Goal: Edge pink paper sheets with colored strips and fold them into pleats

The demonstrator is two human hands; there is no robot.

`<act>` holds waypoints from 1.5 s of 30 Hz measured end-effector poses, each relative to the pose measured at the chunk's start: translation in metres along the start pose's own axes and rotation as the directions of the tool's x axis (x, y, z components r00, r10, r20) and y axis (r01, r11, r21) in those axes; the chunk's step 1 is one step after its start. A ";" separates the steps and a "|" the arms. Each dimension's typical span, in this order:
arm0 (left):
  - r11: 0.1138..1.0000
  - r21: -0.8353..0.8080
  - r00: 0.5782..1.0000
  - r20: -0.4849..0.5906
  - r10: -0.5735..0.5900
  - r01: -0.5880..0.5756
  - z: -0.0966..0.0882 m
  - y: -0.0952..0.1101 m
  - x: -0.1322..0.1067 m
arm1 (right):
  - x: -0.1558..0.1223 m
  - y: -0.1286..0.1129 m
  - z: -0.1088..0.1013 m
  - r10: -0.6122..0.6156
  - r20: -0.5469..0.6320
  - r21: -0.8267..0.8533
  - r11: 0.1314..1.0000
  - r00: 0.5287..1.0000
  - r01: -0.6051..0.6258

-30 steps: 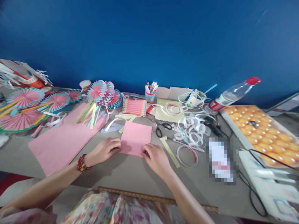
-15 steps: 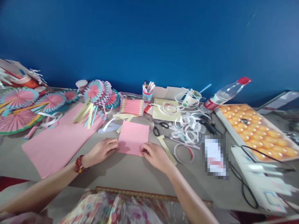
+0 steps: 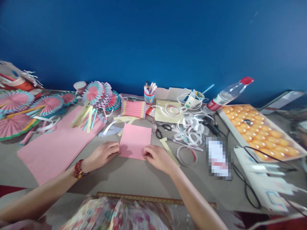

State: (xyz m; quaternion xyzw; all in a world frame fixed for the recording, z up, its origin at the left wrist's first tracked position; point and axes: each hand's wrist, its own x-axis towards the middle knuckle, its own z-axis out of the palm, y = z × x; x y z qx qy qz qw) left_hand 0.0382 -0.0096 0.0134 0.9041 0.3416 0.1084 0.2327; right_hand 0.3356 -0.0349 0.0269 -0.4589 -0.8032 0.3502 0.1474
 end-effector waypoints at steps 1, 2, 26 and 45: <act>1.000 0.002 1.000 -0.002 0.001 -0.001 0.000 0.000 0.000 | 0.000 0.000 0.000 0.001 0.002 0.007 1.000 1.000 -0.001; 1.000 0.004 1.000 -0.004 0.003 -0.003 0.000 0.000 0.000 | 0.000 0.000 0.000 0.004 0.003 0.012 1.000 1.000 -0.004; 1.000 0.029 1.000 -0.005 0.012 -0.012 0.001 0.000 -0.001 | 0.002 0.006 -0.002 -0.022 0.061 0.029 0.999 0.998 0.021; 0.997 0.069 0.999 -0.014 0.044 -0.043 0.004 -0.004 -0.002 | 0.000 0.000 -0.005 -0.031 0.071 -0.067 0.997 0.997 0.036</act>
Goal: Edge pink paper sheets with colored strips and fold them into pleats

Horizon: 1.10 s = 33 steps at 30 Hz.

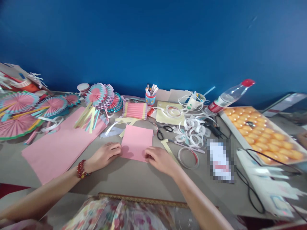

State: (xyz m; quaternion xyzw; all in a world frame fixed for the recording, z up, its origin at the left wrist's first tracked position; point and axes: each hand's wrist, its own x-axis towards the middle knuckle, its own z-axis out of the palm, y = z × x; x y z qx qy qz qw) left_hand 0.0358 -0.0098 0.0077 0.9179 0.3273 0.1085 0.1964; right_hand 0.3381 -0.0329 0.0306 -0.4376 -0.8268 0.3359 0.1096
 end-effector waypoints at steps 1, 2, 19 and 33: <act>1.000 0.002 1.000 -0.002 0.001 -0.001 0.000 0.000 0.000 | 0.000 0.000 0.000 -0.002 -0.001 -0.010 1.000 1.000 0.002; 1.000 0.004 1.000 -0.004 0.003 -0.003 0.001 0.000 0.000 | -0.001 -0.001 0.000 -0.005 0.000 -0.019 1.000 1.000 0.005; 0.925 0.273 0.962 0.150 0.229 -0.263 -0.005 -0.007 0.004 | -0.007 0.001 0.004 -0.067 0.031 -0.175 0.982 0.997 0.072; 0.890 0.311 0.939 0.193 0.285 -0.334 -0.007 -0.010 -0.002 | -0.015 0.007 0.017 -0.166 -0.026 -0.344 0.927 0.986 0.147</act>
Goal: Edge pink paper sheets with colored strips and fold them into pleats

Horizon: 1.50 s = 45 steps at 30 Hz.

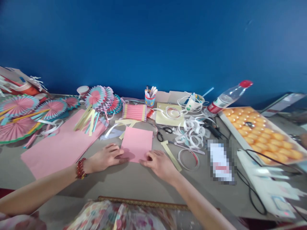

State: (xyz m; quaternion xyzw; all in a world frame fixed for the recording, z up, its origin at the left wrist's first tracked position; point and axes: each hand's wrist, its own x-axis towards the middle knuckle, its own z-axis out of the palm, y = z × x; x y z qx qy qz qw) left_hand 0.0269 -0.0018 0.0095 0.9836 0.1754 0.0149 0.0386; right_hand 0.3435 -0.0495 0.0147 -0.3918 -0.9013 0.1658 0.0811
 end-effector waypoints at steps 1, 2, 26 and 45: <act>1.000 -0.003 1.000 -0.001 -0.012 0.012 0.000 0.002 -0.003 | -0.001 0.000 0.002 -0.006 -0.016 -0.019 1.000 1.000 0.006; 1.000 -0.006 1.000 -0.004 -0.026 0.026 0.000 0.004 -0.006 | -0.002 0.000 0.003 -0.010 -0.031 -0.036 0.999 0.999 0.009; 0.981 -0.168 0.990 -0.093 -0.110 0.093 -0.020 0.050 0.007 | -0.003 0.001 0.009 -0.035 -0.084 -0.064 0.998 0.996 0.029; 0.964 -0.265 0.999 0.047 0.008 0.005 0.002 0.055 0.020 | -0.047 -0.012 0.016 0.151 -0.170 -0.017 0.988 0.974 -0.156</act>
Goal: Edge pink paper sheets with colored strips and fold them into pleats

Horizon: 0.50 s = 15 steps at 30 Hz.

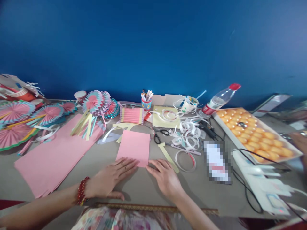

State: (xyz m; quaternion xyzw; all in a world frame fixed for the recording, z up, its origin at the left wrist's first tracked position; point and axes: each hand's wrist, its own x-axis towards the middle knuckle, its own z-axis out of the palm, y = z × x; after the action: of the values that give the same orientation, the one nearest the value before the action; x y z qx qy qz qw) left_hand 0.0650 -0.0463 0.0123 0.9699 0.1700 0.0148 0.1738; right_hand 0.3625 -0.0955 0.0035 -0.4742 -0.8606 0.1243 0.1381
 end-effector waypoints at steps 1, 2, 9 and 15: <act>1.000 0.001 1.000 -0.005 0.001 -0.001 0.001 0.000 0.000 | 0.001 -0.001 0.000 0.009 -0.001 -0.003 1.000 1.000 -0.009; 1.000 0.001 1.000 -0.009 0.001 -0.001 0.001 0.000 0.000 | 0.002 -0.003 0.001 0.018 0.000 -0.018 1.000 1.000 -0.018; 1.000 0.010 1.000 -0.013 -0.025 0.025 0.004 0.000 -0.003 | -0.004 -0.007 0.017 0.014 -0.026 -0.262 0.965 1.000 -0.020; 0.981 0.083 0.983 -0.063 -0.172 0.177 0.001 -0.003 -0.038 | -0.003 -0.001 0.010 -0.008 -0.028 -0.227 0.974 1.000 0.002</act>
State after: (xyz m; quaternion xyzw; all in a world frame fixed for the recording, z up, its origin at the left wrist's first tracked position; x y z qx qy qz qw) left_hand 0.0280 -0.0567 0.0112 0.9572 0.2595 0.0190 0.1269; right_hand 0.3590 -0.0994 -0.0061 -0.4863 -0.8683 0.0183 0.0956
